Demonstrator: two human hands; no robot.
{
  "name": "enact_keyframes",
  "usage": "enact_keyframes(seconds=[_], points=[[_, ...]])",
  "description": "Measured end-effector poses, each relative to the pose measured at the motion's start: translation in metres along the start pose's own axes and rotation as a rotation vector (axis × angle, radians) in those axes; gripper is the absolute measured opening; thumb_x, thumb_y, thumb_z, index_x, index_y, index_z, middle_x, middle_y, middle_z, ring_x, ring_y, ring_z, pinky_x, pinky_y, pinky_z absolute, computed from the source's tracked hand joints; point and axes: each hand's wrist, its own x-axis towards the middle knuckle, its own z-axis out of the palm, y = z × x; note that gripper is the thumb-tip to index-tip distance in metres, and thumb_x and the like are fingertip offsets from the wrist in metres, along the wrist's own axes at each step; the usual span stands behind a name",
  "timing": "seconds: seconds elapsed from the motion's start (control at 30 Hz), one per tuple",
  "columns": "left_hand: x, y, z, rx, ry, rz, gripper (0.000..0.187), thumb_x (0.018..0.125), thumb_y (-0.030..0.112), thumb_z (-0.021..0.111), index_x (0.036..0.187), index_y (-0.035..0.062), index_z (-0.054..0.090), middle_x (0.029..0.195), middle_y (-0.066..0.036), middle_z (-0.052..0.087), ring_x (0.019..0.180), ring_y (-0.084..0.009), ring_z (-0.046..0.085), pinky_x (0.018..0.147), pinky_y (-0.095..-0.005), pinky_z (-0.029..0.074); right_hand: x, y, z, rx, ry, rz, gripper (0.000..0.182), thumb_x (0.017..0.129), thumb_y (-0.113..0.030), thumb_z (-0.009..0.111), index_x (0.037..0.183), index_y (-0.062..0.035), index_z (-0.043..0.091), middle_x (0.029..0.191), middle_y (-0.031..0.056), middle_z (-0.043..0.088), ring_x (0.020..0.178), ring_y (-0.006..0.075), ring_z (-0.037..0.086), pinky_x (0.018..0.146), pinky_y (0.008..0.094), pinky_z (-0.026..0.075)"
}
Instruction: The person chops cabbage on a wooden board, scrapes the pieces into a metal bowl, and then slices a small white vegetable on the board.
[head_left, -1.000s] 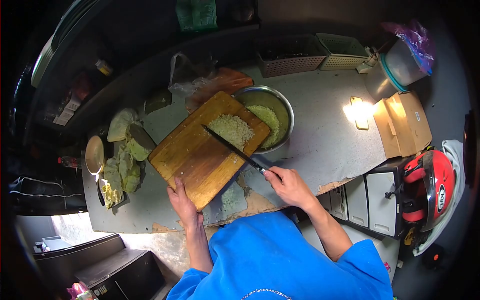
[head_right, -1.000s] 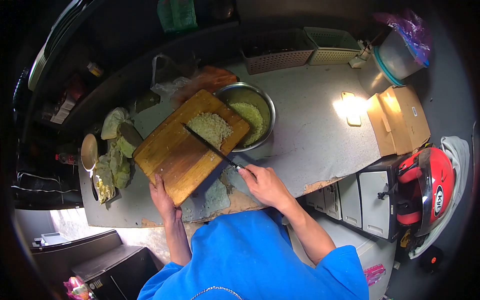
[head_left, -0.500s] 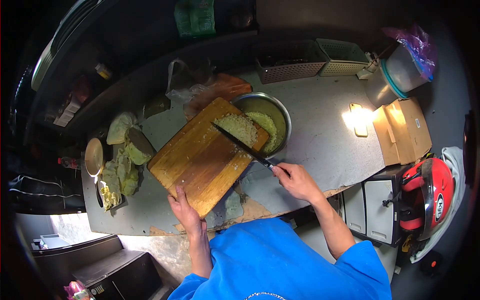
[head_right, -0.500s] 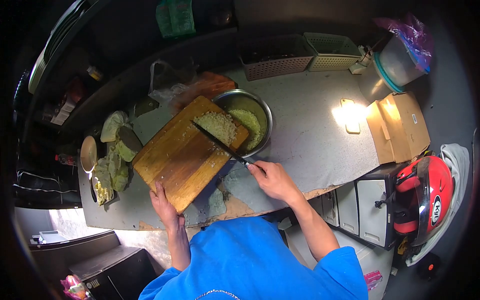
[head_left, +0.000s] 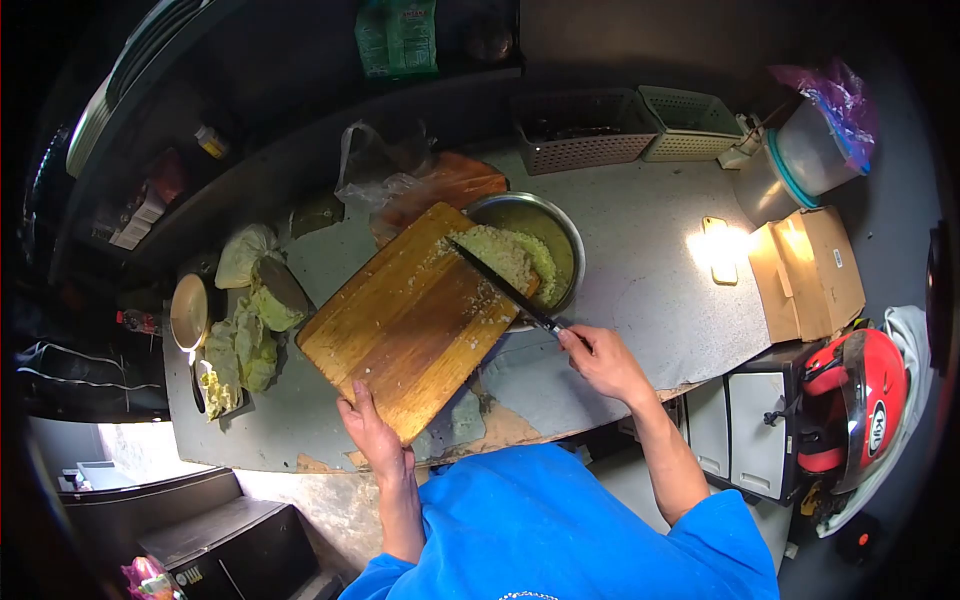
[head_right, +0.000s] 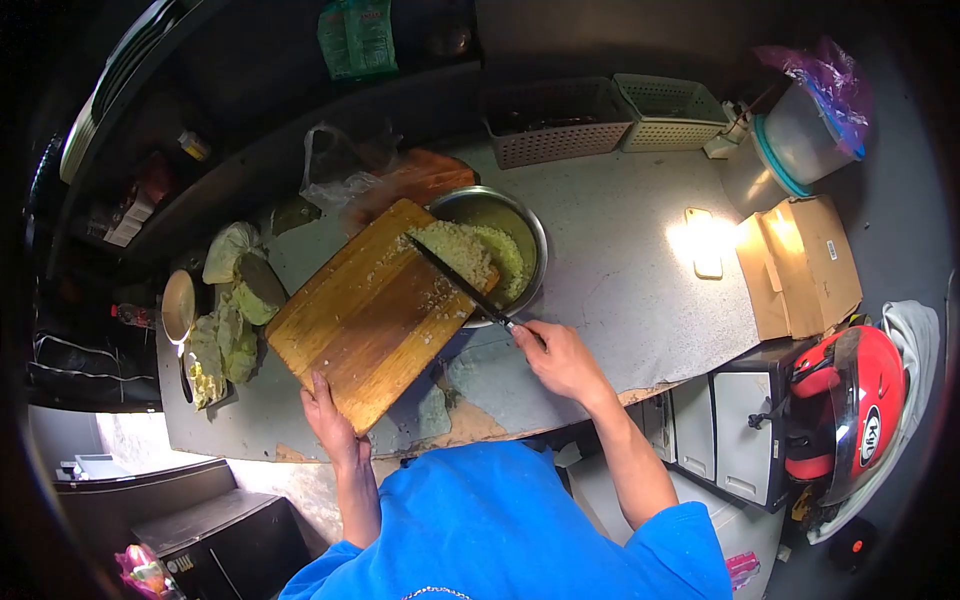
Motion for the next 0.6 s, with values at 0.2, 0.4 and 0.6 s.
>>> enact_keyframes(seconds=[0.2, 0.4, 0.6], points=[[-0.001, -0.002, -0.002, 0.023, 0.004, 0.007, 0.041, 0.110, 0.032, 0.055, 0.130, -0.0021, 0.044, 0.125, -0.018, 0.060, 0.112, -0.0207, 0.063, 0.094, -0.0342, 0.056, 0.006, 0.013, -0.003, -0.003, 0.050, -0.023, 0.045, 0.105, -0.036, 0.055, 0.095, 0.0048, 0.069, 0.068, 0.0207, 0.062, 0.064, 0.0302, 0.060, 0.066, 0.0428, 0.048], [-0.001, -0.003, -0.005, 0.038, 0.013, 0.013, 0.042, 0.109, 0.032, 0.056, 0.131, -0.0020, 0.044, 0.127, -0.018, 0.060, 0.112, -0.0205, 0.063, 0.093, -0.0340, 0.056, 0.010, 0.018, -0.008, -0.013, 0.101, 0.013, 0.044, 0.105, -0.036, 0.055, 0.095, 0.0054, 0.070, 0.068, 0.0212, 0.063, 0.064, 0.0298, 0.061, 0.066, 0.0437, 0.048], [0.000, -0.001, -0.005, 0.017, 0.011, 0.005, 0.040, 0.109, 0.031, 0.056, 0.129, -0.0014, 0.045, 0.125, -0.017, 0.060, 0.110, -0.0201, 0.064, 0.092, -0.0342, 0.056, 0.012, 0.019, -0.010, -0.095, 0.201, -0.011, 0.041, 0.105, -0.032, 0.055, 0.100, 0.0057, 0.071, 0.069, 0.0276, 0.062, 0.065, 0.0420, 0.063, 0.066, 0.0475, 0.049]])
